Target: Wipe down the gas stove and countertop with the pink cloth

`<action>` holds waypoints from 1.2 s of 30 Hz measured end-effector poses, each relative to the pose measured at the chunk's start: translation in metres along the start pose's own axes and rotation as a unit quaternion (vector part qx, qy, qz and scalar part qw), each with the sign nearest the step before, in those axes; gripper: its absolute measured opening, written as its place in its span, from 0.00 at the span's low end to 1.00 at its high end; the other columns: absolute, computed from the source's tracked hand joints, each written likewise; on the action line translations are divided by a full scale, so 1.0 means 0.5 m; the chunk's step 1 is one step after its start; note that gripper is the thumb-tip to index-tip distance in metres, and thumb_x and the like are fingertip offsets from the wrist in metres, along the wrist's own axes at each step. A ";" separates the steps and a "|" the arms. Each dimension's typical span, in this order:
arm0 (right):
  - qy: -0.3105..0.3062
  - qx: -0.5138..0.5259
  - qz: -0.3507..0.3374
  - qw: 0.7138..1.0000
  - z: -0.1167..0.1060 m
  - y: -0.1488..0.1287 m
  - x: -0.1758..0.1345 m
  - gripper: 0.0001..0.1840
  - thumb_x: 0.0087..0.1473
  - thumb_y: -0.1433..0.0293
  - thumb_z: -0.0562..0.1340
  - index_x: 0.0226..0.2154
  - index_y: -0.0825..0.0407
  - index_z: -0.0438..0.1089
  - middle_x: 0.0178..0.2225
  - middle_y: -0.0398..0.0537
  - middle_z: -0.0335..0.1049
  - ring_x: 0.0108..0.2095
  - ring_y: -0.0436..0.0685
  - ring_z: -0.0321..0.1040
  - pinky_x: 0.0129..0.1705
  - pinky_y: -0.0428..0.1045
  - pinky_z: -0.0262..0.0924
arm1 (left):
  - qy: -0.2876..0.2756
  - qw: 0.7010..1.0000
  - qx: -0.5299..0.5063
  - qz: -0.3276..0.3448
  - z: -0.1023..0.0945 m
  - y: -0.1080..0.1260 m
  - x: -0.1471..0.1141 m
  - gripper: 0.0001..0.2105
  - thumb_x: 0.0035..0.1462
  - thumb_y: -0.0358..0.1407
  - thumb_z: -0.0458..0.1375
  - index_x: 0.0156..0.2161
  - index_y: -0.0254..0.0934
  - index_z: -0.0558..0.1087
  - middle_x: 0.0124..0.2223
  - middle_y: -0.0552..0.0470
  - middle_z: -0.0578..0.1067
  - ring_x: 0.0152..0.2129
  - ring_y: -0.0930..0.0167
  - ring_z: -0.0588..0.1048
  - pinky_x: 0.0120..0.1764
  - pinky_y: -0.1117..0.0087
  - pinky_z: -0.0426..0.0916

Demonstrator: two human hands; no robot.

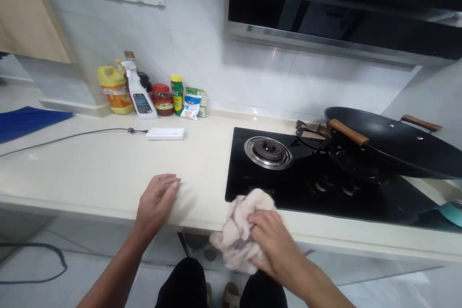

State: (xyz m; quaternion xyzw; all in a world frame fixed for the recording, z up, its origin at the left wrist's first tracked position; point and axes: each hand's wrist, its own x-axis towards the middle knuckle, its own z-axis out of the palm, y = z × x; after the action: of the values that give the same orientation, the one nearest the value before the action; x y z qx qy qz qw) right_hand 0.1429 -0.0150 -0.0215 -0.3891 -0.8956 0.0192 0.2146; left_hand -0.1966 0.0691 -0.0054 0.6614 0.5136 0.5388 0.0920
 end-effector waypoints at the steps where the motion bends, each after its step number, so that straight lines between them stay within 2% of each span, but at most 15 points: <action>1: 0.029 -0.030 0.019 0.999 -0.006 0.028 -0.046 0.14 0.55 0.66 0.64 0.44 0.44 0.64 0.51 0.54 0.68 0.54 0.68 0.64 0.54 0.65 0.61 | -0.002 1.000 -0.002 0.001 0.000 0.002 0.000 0.13 0.66 0.43 0.55 0.41 0.39 0.78 0.45 0.46 0.76 0.46 0.65 0.77 0.48 0.61 0.74; 2: 0.048 -0.064 0.034 0.996 -0.013 0.059 -0.094 0.20 0.55 0.66 0.64 0.51 0.43 0.63 0.53 0.55 0.67 0.55 0.69 0.64 0.55 0.66 0.62 | -0.004 1.000 -0.004 0.005 0.001 0.004 0.000 0.13 0.66 0.43 0.55 0.40 0.39 0.78 0.45 0.46 0.76 0.46 0.65 0.77 0.49 0.61 0.74; 4: 0.094 -0.140 0.040 0.985 -0.032 0.125 -0.189 0.27 0.56 0.68 0.62 0.58 0.42 0.60 0.55 0.58 0.66 0.57 0.70 0.64 0.53 0.67 0.63 | -0.002 1.000 -0.008 0.012 0.003 0.009 0.000 0.12 0.66 0.42 0.55 0.40 0.39 0.78 0.45 0.46 0.76 0.46 0.65 0.77 0.50 0.60 0.73; 8: 0.065 -0.228 0.055 0.970 -0.082 0.234 -0.336 0.29 0.56 0.71 0.62 0.59 0.39 0.62 0.62 0.58 0.60 0.62 0.71 0.60 0.56 0.68 0.63 | 0.009 1.000 -0.017 0.021 0.004 0.018 -0.007 0.11 0.66 0.42 0.55 0.40 0.40 0.78 0.46 0.47 0.76 0.47 0.65 0.76 0.50 0.60 0.74; 11: 0.083 -0.257 0.087 0.959 -0.104 0.274 -0.388 0.24 0.54 0.68 0.65 0.54 0.40 0.66 0.64 0.60 0.57 0.65 0.75 0.56 0.57 0.72 0.60 | 0.018 0.998 -0.031 0.049 -0.010 0.028 -0.022 0.10 0.67 0.39 0.55 0.40 0.39 0.78 0.47 0.47 0.75 0.48 0.66 0.76 0.52 0.60 0.72; 14: 0.071 -0.279 0.113 0.951 -0.104 0.271 -0.383 0.22 0.51 0.67 0.67 0.50 0.44 0.68 0.64 0.63 0.57 0.65 0.77 0.55 0.56 0.71 0.62 | 0.025 0.995 -0.042 0.086 -0.038 0.038 -0.048 0.08 0.67 0.35 0.55 0.41 0.38 0.78 0.46 0.47 0.75 0.48 0.66 0.76 0.52 0.61 0.71; 18: 0.038 -0.312 0.108 0.943 -0.068 0.200 -0.289 0.22 0.48 0.71 0.66 0.48 0.50 0.70 0.60 0.66 0.62 0.61 0.78 0.58 0.56 0.69 0.62 | 0.040 0.994 -0.034 0.095 -0.079 0.050 -0.088 0.07 0.67 0.33 0.55 0.42 0.38 0.77 0.46 0.48 0.76 0.48 0.66 0.76 0.51 0.61 0.71; 22: 0.031 -0.293 0.097 0.951 0.008 0.073 -0.119 0.23 0.46 0.74 0.66 0.48 0.50 0.71 0.58 0.63 0.65 0.57 0.75 0.61 0.54 0.68 0.60 | 0.054 0.994 -0.029 0.093 -0.099 0.064 -0.133 0.07 0.67 0.31 0.55 0.44 0.40 0.76 0.47 0.48 0.77 0.48 0.66 0.76 0.52 0.59 0.71; 25: 0.024 -0.251 0.063 0.966 0.075 -0.030 0.024 0.26 0.49 0.73 0.66 0.52 0.48 0.70 0.57 0.62 0.66 0.55 0.73 0.61 0.52 0.66 0.59 | 0.018 0.992 -0.034 0.122 -0.100 0.080 -0.175 0.11 0.65 0.30 0.55 0.50 0.43 0.74 0.50 0.48 0.76 0.51 0.65 0.75 0.53 0.60 0.72; 27: 0.022 -0.211 0.040 0.976 0.116 -0.094 0.115 0.25 0.53 0.70 0.65 0.54 0.47 0.68 0.57 0.62 0.66 0.53 0.72 0.61 0.51 0.66 0.59 | -0.016 0.987 -0.022 0.157 -0.099 0.089 -0.202 0.16 0.64 0.29 0.57 0.56 0.45 0.70 0.54 0.47 0.74 0.54 0.64 0.73 0.55 0.60 0.72; 29: 0.026 -0.194 0.021 0.980 0.151 -0.152 0.199 0.19 0.60 0.67 0.61 0.54 0.45 0.67 0.54 0.59 0.67 0.49 0.68 0.62 0.48 0.64 0.60 | -0.045 0.982 0.004 0.185 -0.102 0.090 -0.221 0.23 0.63 0.28 0.58 0.61 0.45 0.65 0.60 0.44 0.69 0.59 0.62 0.70 0.58 0.58 0.71; 31: 0.021 -0.182 -0.002 0.983 0.182 -0.202 0.275 0.15 0.67 0.64 0.54 0.53 0.46 0.66 0.52 0.57 0.68 0.47 0.66 0.63 0.45 0.61 0.61 | -0.058 0.978 0.039 0.197 -0.109 0.073 -0.227 0.29 0.62 0.30 0.60 0.66 0.46 0.60 0.66 0.40 0.62 0.64 0.58 0.65 0.61 0.55 0.68; 33: 0.016 -0.154 -0.027 0.988 0.206 -0.242 0.339 0.17 0.70 0.62 0.49 0.53 0.49 0.65 0.49 0.57 0.67 0.46 0.65 0.63 0.43 0.60 0.62 | -0.055 0.976 0.076 0.194 -0.119 0.036 -0.219 0.33 0.61 0.35 0.63 0.69 0.47 0.56 0.70 0.38 0.56 0.67 0.54 0.60 0.63 0.50 0.64; 36: -0.005 -0.112 -0.037 0.993 0.218 -0.279 0.398 0.18 0.69 0.62 0.50 0.56 0.52 0.63 0.51 0.58 0.67 0.48 0.66 0.62 0.45 0.60 0.63 | -0.055 0.974 0.111 0.188 -0.131 -0.045 -0.187 0.40 0.60 0.47 0.63 0.72 0.46 0.51 0.73 0.36 0.53 0.68 0.50 0.58 0.65 0.45 0.61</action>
State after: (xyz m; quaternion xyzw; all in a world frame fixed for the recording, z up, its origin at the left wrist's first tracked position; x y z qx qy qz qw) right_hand -0.1173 0.0426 -0.0185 -0.3773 -0.9069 -0.0871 0.1662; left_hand -0.2526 -0.0220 -0.0521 0.7807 0.4308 0.4492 -0.0564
